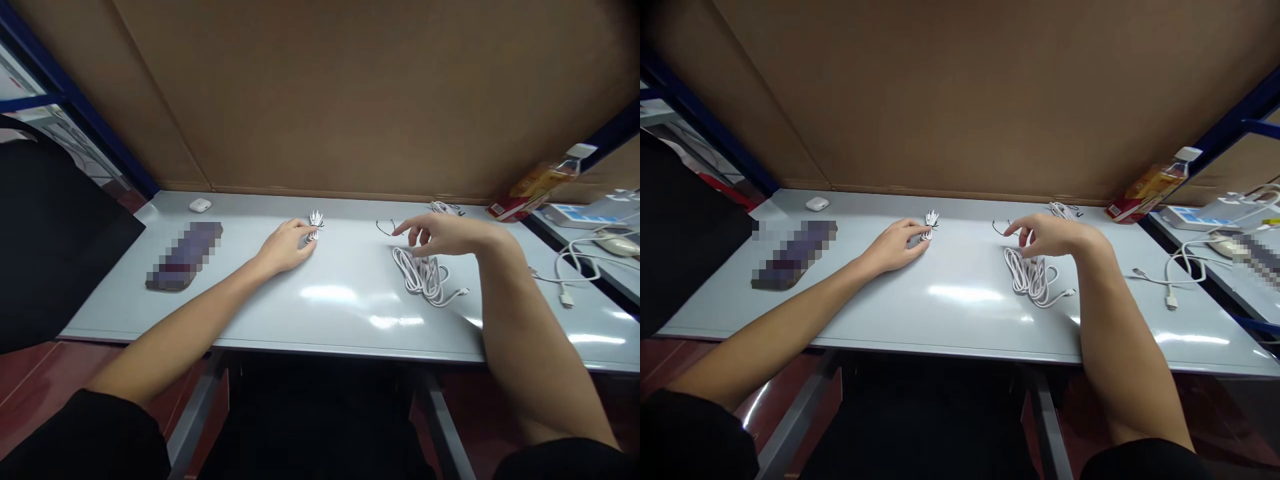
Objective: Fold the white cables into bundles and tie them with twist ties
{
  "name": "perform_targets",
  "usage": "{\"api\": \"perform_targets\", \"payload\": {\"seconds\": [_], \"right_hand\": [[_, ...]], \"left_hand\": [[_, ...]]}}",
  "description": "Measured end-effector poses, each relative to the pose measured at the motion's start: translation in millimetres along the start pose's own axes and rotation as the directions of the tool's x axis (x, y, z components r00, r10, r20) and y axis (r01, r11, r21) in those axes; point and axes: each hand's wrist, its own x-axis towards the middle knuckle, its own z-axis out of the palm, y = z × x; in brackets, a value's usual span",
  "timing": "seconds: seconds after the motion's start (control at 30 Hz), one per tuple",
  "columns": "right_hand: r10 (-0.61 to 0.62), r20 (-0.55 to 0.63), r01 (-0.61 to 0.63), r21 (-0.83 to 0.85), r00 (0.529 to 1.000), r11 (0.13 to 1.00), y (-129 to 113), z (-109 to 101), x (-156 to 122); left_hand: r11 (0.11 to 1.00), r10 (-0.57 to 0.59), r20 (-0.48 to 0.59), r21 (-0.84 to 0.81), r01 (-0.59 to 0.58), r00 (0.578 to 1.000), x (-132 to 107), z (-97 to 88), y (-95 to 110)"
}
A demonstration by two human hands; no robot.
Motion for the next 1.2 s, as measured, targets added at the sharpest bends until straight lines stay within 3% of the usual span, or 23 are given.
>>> {"api": "perform_targets", "payload": {"seconds": [0.1,0.2,0.37,0.47,0.6,0.67,0.77,0.83,0.9,1.0,1.07,1.2], "right_hand": [[0.016,0.104,-0.014,-0.014,0.994,1.000,-4,3,1],[-0.006,0.129,0.010,-0.031,0.992,0.999,-12,9,5],[-0.109,0.050,0.109,0.008,0.993,0.994,-35,26,12],[-0.159,-0.047,0.163,0.091,0.986,0.982,-55,43,16],[-0.220,-0.209,0.261,0.192,0.953,0.946,-84,67,23],[-0.256,-0.267,0.324,0.248,0.929,0.913,-91,70,23],[-0.237,-0.309,0.327,0.281,0.921,0.903,-87,57,17],[-0.199,-0.278,0.263,0.214,0.940,0.941,-74,43,12],[-0.157,-0.153,0.179,0.143,0.976,0.973,-58,31,9],[-0.070,0.045,0.066,0.088,0.997,0.994,-40,24,9],[-0.072,0.124,0.060,0.096,0.990,0.994,-37,25,11],[-0.118,0.160,0.099,0.122,0.980,0.988,-46,31,12]], "left_hand": [[1.000,-0.001,0.029,0.031,0.000,1.000,-1,-0.4,1],[0.998,-0.014,0.047,0.055,0.012,0.999,-2,-0.3,2],[0.998,-0.018,0.030,0.063,0.017,0.999,-3,3.3,3],[0.999,0.016,-0.076,0.044,-0.013,0.997,-4,6.2,6],[0.976,0.200,-0.226,-0.039,-0.214,0.953,-9,7.2,21],[0.927,0.331,-0.211,-0.112,-0.359,0.920,-13,6.7,30],[0.841,0.490,-0.108,-0.202,-0.502,0.865,-20,7.2,41],[0.806,0.554,-0.022,-0.235,-0.543,0.832,-22,8.5,44],[0.792,0.580,0.033,-0.259,-0.553,0.814,-23,9.6,45],[0.801,0.564,0.055,-0.281,-0.530,0.824,-22,9.7,43],[0.806,0.558,0.076,-0.284,-0.519,0.826,-21,9.1,42],[0.812,0.560,0.107,-0.272,-0.517,0.822,-20,8.6,40]]}}
